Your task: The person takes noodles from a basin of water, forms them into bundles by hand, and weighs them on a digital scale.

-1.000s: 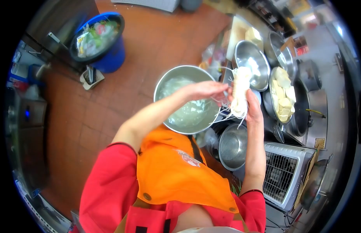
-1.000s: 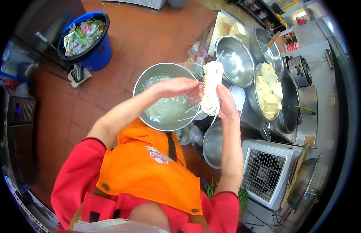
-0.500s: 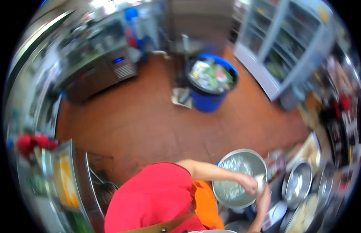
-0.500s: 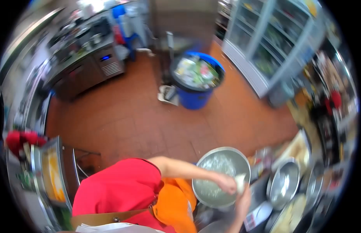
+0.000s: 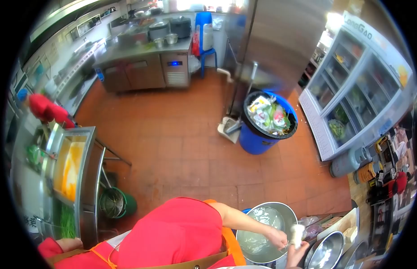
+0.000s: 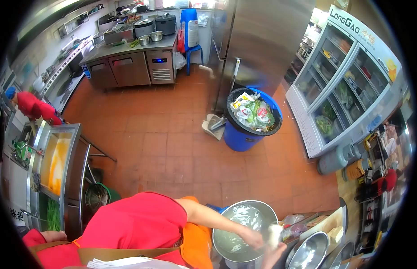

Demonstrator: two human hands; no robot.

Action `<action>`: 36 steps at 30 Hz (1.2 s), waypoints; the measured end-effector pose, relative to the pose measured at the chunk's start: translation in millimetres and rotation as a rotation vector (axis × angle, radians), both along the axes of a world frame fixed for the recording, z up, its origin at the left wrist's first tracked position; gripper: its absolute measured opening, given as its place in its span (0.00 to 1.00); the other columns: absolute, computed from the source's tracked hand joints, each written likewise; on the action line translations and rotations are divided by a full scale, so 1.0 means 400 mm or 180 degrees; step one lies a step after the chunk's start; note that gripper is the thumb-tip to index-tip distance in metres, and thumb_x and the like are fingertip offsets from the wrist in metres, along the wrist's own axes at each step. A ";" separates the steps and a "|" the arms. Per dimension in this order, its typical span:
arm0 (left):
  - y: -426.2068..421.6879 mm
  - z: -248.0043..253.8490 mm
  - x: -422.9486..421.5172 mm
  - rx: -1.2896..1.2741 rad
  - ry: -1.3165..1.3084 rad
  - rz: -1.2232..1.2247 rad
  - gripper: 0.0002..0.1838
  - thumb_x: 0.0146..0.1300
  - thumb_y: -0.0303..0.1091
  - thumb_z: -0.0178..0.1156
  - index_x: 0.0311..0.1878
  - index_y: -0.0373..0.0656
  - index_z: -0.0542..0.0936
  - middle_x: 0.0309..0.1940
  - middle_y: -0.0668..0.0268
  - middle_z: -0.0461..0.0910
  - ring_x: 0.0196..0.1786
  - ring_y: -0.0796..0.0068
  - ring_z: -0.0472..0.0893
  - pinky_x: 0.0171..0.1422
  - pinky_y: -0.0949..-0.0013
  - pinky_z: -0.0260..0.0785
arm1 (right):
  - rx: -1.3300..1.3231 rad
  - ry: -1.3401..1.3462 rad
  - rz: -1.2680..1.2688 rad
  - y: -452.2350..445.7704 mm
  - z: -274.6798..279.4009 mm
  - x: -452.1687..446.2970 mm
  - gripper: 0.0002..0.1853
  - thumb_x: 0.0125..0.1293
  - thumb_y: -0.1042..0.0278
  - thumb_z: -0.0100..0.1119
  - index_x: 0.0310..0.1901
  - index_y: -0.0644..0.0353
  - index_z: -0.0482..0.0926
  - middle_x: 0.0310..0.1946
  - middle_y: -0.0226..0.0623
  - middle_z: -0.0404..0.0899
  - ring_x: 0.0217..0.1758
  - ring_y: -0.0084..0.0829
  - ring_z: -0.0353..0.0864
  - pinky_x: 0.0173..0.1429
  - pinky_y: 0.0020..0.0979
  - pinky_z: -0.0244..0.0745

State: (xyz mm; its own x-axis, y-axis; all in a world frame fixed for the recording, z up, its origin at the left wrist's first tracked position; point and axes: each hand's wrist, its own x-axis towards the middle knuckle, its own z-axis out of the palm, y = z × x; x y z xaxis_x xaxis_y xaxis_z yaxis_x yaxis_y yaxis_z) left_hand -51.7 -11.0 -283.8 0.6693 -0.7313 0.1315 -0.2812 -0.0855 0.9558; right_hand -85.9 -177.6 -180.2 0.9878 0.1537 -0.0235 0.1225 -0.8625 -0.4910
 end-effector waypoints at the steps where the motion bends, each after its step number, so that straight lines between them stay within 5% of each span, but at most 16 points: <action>1: 0.006 0.020 -0.009 0.0180 -0.0206 -0.0119 0.11 0.58 0.37 0.57 0.29 0.42 0.84 0.25 0.63 0.81 0.30 0.72 0.79 0.32 0.65 0.70 | -0.0241 0.0113 0.0057 0.005 -0.029 -0.008 0.30 0.58 0.63 0.66 0.57 0.69 0.65 0.47 0.57 0.73 0.47 0.40 0.74 0.52 0.42 0.70; 3: 0.051 0.057 0.024 0.0338 -0.0260 0.0056 0.11 0.56 0.40 0.60 0.29 0.43 0.85 0.26 0.62 0.83 0.31 0.72 0.81 0.35 0.63 0.72 | 0.0263 0.1020 0.0613 0.009 -0.054 -0.014 0.36 0.59 0.62 0.66 0.64 0.66 0.60 0.52 0.58 0.72 0.51 0.44 0.74 0.60 0.42 0.65; 6: 0.110 0.088 0.061 0.0234 0.0073 0.0102 0.11 0.55 0.41 0.63 0.30 0.44 0.85 0.27 0.65 0.84 0.32 0.75 0.81 0.36 0.65 0.72 | 0.0393 0.0301 0.1287 -0.046 -0.151 -0.056 0.19 0.48 0.77 0.58 0.44 0.60 0.68 0.34 0.45 0.77 0.39 0.42 0.79 0.45 0.38 0.72; 9: 0.056 -0.010 0.061 -0.0871 0.0429 -0.0079 0.09 0.56 0.37 0.62 0.34 0.43 0.85 0.28 0.66 0.84 0.33 0.74 0.81 0.38 0.66 0.72 | 0.2215 0.0537 0.0162 0.004 -0.002 -0.068 0.20 0.50 0.70 0.68 0.39 0.55 0.65 0.35 0.27 0.69 0.39 0.21 0.69 0.44 0.25 0.69; 10: 0.055 0.076 0.035 0.0833 0.0585 0.0208 0.10 0.60 0.39 0.60 0.36 0.43 0.84 0.31 0.65 0.84 0.37 0.74 0.81 0.42 0.65 0.72 | 0.2295 0.0271 -0.0243 0.015 0.014 -0.050 0.18 0.53 0.70 0.67 0.38 0.55 0.64 0.34 0.27 0.67 0.37 0.20 0.68 0.42 0.23 0.68; 11: 0.034 0.088 -0.003 0.0031 0.0851 -0.0001 0.12 0.63 0.39 0.57 0.38 0.43 0.84 0.35 0.63 0.84 0.41 0.74 0.80 0.47 0.64 0.73 | 0.2486 0.0252 -0.0594 0.001 0.018 -0.053 0.17 0.55 0.69 0.65 0.40 0.57 0.66 0.34 0.27 0.68 0.37 0.20 0.69 0.40 0.23 0.68; 13: 0.001 0.083 -0.020 0.0428 0.0386 -0.0341 0.12 0.65 0.39 0.55 0.40 0.45 0.84 0.38 0.63 0.84 0.42 0.71 0.81 0.50 0.65 0.72 | 0.1316 -0.0642 -0.0384 -0.049 -0.081 -0.024 0.19 0.51 0.72 0.63 0.45 0.62 0.69 0.36 0.36 0.73 0.38 0.33 0.75 0.43 0.33 0.72; 16: 0.004 0.150 0.021 0.0889 0.0289 -0.0542 0.10 0.64 0.40 0.57 0.38 0.48 0.85 0.34 0.65 0.84 0.38 0.73 0.81 0.46 0.68 0.72 | 0.0323 -0.0193 0.0198 -0.046 -0.048 -0.090 0.14 0.50 0.79 0.56 0.40 0.62 0.70 0.38 0.52 0.75 0.44 0.53 0.75 0.49 0.40 0.71; 19: 0.034 0.160 0.081 0.0703 0.0655 -0.0539 0.12 0.63 0.41 0.59 0.39 0.43 0.84 0.34 0.68 0.84 0.37 0.78 0.80 0.44 0.70 0.71 | 0.1157 0.1171 -0.0106 -0.040 0.037 -0.134 0.14 0.47 0.78 0.57 0.37 0.60 0.68 0.38 0.41 0.75 0.43 0.34 0.76 0.51 0.31 0.69; 20: 0.026 0.129 0.074 0.0200 0.1457 -0.0536 0.12 0.62 0.41 0.60 0.40 0.43 0.84 0.35 0.69 0.84 0.38 0.79 0.79 0.45 0.70 0.71 | 0.2053 0.0700 -0.0172 -0.044 0.030 -0.144 0.13 0.47 0.78 0.57 0.36 0.59 0.68 0.39 0.33 0.75 0.42 0.26 0.73 0.51 0.28 0.68; 21: -0.002 0.091 0.058 -0.0270 0.2238 -0.0522 0.13 0.62 0.41 0.61 0.42 0.43 0.84 0.36 0.70 0.83 0.39 0.79 0.79 0.46 0.71 0.71 | 0.2482 0.0234 -0.0195 -0.071 0.011 -0.139 0.14 0.48 0.77 0.58 0.36 0.57 0.67 0.38 0.32 0.76 0.38 0.25 0.75 0.41 0.27 0.73; 22: -0.025 0.107 0.030 0.0023 0.1047 -0.0296 0.14 0.62 0.43 0.61 0.44 0.44 0.83 0.37 0.72 0.83 0.42 0.81 0.78 0.49 0.72 0.71 | 0.2720 0.0146 -0.0659 -0.081 0.018 -0.131 0.15 0.47 0.77 0.59 0.36 0.57 0.66 0.37 0.32 0.75 0.35 0.24 0.75 0.34 0.26 0.72; 23: -0.047 0.128 0.003 0.0666 0.1343 -0.0491 0.14 0.64 0.44 0.60 0.43 0.45 0.84 0.37 0.72 0.83 0.44 0.83 0.77 0.50 0.73 0.70 | 0.2949 0.0035 -0.1118 -0.084 0.028 -0.121 0.16 0.47 0.78 0.59 0.37 0.56 0.66 0.36 0.32 0.74 0.32 0.23 0.74 0.27 0.25 0.71; 29: -0.068 0.215 0.038 0.0840 0.0868 -0.0801 0.14 0.64 0.42 0.60 0.41 0.42 0.84 0.35 0.71 0.83 0.38 0.84 0.78 0.42 0.75 0.71 | 0.0667 0.0116 -0.0191 -0.116 -0.056 -0.170 0.12 0.50 0.78 0.59 0.36 0.60 0.68 0.33 0.35 0.72 0.40 0.26 0.75 0.46 0.30 0.71; 33: -0.106 0.105 0.035 -0.0461 0.2484 -0.1011 0.10 0.65 0.35 0.59 0.45 0.41 0.81 0.36 0.71 0.81 0.38 0.83 0.78 0.42 0.77 0.71 | 0.2981 0.0825 -0.0709 -0.132 0.023 -0.170 0.15 0.48 0.75 0.60 0.39 0.57 0.68 0.35 0.26 0.71 0.39 0.19 0.71 0.44 0.21 0.68; 36: -0.141 0.119 -0.021 -0.0811 0.3055 -0.0007 0.04 0.68 0.34 0.53 0.39 0.46 0.75 0.24 0.77 0.67 0.23 0.87 0.61 0.27 0.79 0.52 | 0.3934 0.0558 -0.1246 -0.136 0.002 -0.140 0.16 0.50 0.78 0.59 0.41 0.56 0.67 0.33 0.27 0.69 0.35 0.18 0.69 0.38 0.22 0.67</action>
